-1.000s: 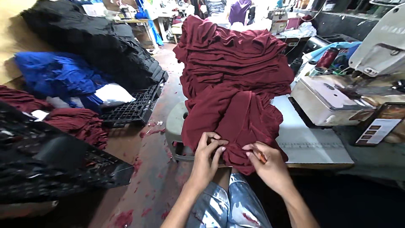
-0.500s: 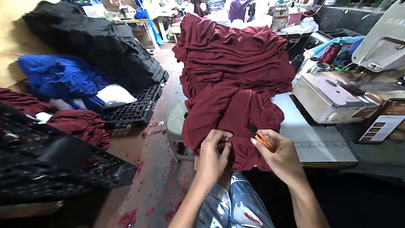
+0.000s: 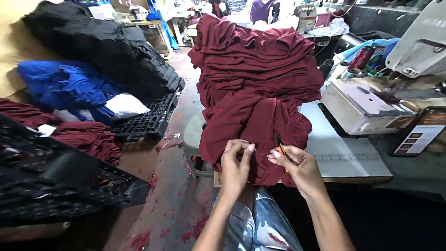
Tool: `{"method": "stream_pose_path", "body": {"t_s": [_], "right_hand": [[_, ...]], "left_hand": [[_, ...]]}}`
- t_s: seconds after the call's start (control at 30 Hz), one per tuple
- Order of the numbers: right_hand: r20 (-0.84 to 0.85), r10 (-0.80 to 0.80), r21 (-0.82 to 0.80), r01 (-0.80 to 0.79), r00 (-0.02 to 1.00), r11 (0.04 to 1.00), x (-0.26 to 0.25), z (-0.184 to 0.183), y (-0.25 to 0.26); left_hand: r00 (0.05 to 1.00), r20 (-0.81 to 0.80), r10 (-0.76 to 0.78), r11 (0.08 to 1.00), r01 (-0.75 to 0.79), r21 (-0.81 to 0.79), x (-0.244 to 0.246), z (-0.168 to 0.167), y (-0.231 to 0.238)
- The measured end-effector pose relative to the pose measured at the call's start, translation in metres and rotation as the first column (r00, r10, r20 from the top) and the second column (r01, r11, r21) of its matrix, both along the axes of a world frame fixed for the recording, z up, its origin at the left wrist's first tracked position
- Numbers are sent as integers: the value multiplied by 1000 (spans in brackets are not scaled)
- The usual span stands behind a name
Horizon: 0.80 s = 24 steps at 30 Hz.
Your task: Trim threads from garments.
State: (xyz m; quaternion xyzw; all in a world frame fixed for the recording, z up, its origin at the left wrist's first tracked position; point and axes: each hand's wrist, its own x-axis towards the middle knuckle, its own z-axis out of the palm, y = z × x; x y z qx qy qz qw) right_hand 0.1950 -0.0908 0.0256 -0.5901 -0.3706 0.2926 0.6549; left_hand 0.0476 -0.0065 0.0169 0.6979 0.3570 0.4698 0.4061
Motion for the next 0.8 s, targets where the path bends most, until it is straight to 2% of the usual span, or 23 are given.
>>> {"method": "stream_pose_path", "body": {"t_s": [0.07, 0.13, 0.23, 0.3, 0.37, 0.43, 0.5, 0.53, 0.6, 0.7, 0.8], "right_hand": [[-16, 27, 0, -27, 1000, 1000, 2, 2, 0], [-19, 33, 12, -33, 999, 999, 3, 1, 1], [-21, 30, 26, -29, 999, 999, 2, -1, 1], [-13, 27, 21, -27, 1000, 999, 2, -1, 1], [8, 28, 10, -28, 1000, 1000, 3, -1, 1], [18, 31, 0, -31, 999, 1000, 4, 0, 1], [28, 36, 4, -36, 999, 999, 5, 0, 1], [25, 36, 6, -36, 999, 999, 6, -1, 2], [15, 39, 9, -40, 999, 999, 6, -1, 2], [1, 48, 10, -48, 999, 999, 6, -1, 2], [6, 49, 4, -49, 999, 999, 7, -1, 0]], "left_hand": [[999, 21, -27, 1000, 27, -8, -8, -1, 3], [999, -45, -9, 996, 13, 93, -8, -5, 0], [967, -221, 126, 969, -72, 238, 4, -3, -10], [935, -273, 228, 934, -130, 333, 16, -4, -12], [922, -290, 256, 922, -143, 359, 23, -3, -12], [952, -260, 159, 962, -91, 257, 18, -1, -8], [990, -129, -48, 998, 52, 31, 1, 3, 2], [991, -44, -126, 989, 122, -82, -7, 6, 6], [981, 69, -181, 959, 191, -207, -19, 9, 12], [985, 103, -136, 968, 154, -199, -22, 6, 12], [999, -9, -43, 999, 43, -4, -16, -4, 8]]}}
